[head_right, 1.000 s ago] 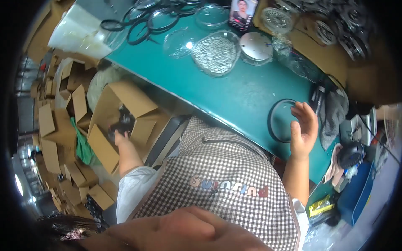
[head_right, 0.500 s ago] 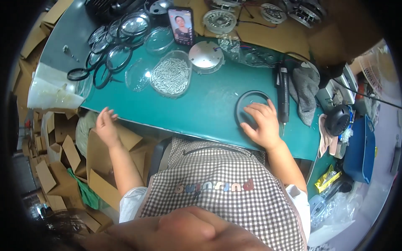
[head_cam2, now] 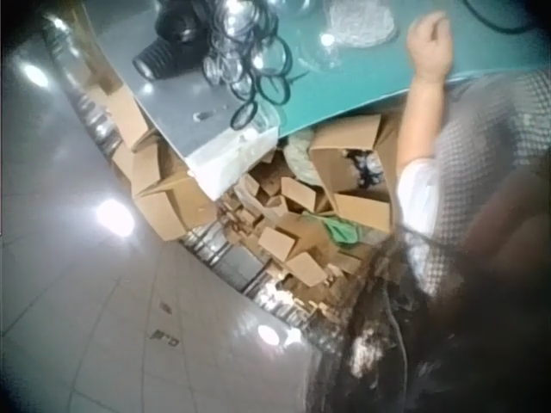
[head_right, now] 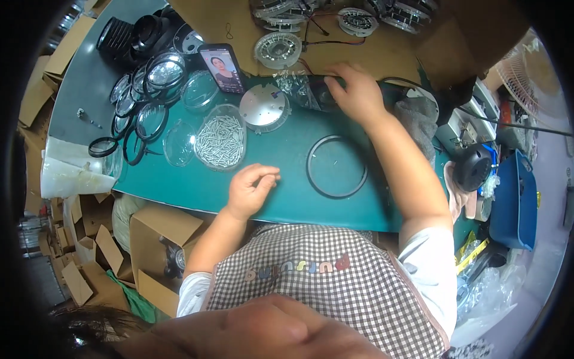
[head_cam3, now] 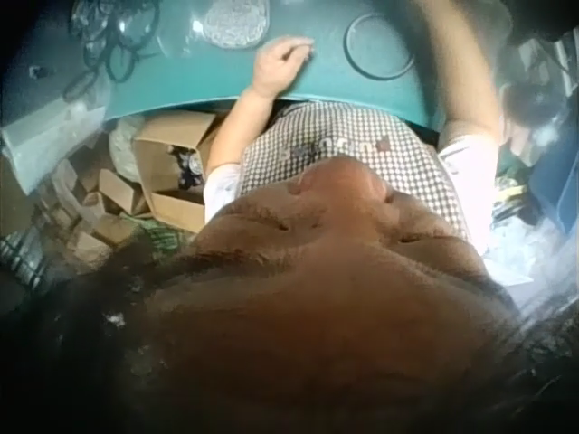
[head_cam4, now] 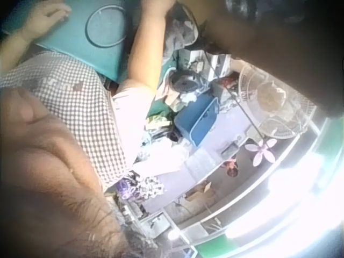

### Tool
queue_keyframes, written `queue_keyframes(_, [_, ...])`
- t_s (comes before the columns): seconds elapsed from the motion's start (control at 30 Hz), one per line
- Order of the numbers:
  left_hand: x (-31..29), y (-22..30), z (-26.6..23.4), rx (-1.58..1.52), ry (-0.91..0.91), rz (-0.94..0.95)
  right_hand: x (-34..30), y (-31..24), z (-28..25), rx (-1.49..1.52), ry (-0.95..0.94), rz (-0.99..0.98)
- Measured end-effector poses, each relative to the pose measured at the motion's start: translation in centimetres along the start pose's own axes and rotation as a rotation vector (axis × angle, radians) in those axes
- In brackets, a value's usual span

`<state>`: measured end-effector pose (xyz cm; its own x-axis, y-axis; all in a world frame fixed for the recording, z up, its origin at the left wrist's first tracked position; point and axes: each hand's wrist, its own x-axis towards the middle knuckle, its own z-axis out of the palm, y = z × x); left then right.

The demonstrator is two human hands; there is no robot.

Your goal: The person assembles circular LED lighting components by fitting plastic housings, LED light modules, and circular lenses together, then securing them with screws using an electric screwdriver.

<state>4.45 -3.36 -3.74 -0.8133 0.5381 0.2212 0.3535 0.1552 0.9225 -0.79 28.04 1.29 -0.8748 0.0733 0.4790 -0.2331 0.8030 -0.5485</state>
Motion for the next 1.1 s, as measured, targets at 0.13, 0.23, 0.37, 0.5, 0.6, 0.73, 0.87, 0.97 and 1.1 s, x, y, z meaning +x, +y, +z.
queue_keyframes(0.13, [0.4,-0.7,0.2,0.089,-0.018,0.047,5.7,3.7,4.7,-0.102,-0.111,-0.114])
queue_keyframes(0.23, [0.9,-0.4,0.7,0.103,0.010,0.065,8.2,5.0,7.2,-0.202,-0.106,-0.175])
queue_keyframes(0.37, [1.0,-0.5,0.7,0.132,0.014,0.071,9.5,6.0,7.7,-0.275,-0.126,-0.326])
queue_keyframes(0.5, [1.1,-0.4,0.7,0.131,0.024,0.060,10.2,6.7,4.2,-0.357,-0.085,-0.239])
queue_keyframes(0.6, [1.1,-0.3,0.5,0.112,0.002,0.034,8.5,7.6,-0.6,0.124,0.111,0.010])
queue_keyframes(0.73, [0.9,-0.4,0.3,0.112,0.023,0.044,4.0,3.6,-5.4,0.995,0.196,0.462])
queue_keyframes(0.87, [1.2,1.2,0.5,0.043,0.146,0.072,-3.3,-0.9,-5.3,1.244,0.293,0.502])
queue_keyframes(0.97, [1.2,3.6,2.2,-0.240,0.071,0.053,-10.6,-3.5,-4.5,1.098,0.138,0.738])
queue_keyframes(1.1, [0.7,6.8,2.5,-0.067,-0.082,0.071,-18.5,-4.5,-1.7,1.092,-0.130,0.380])
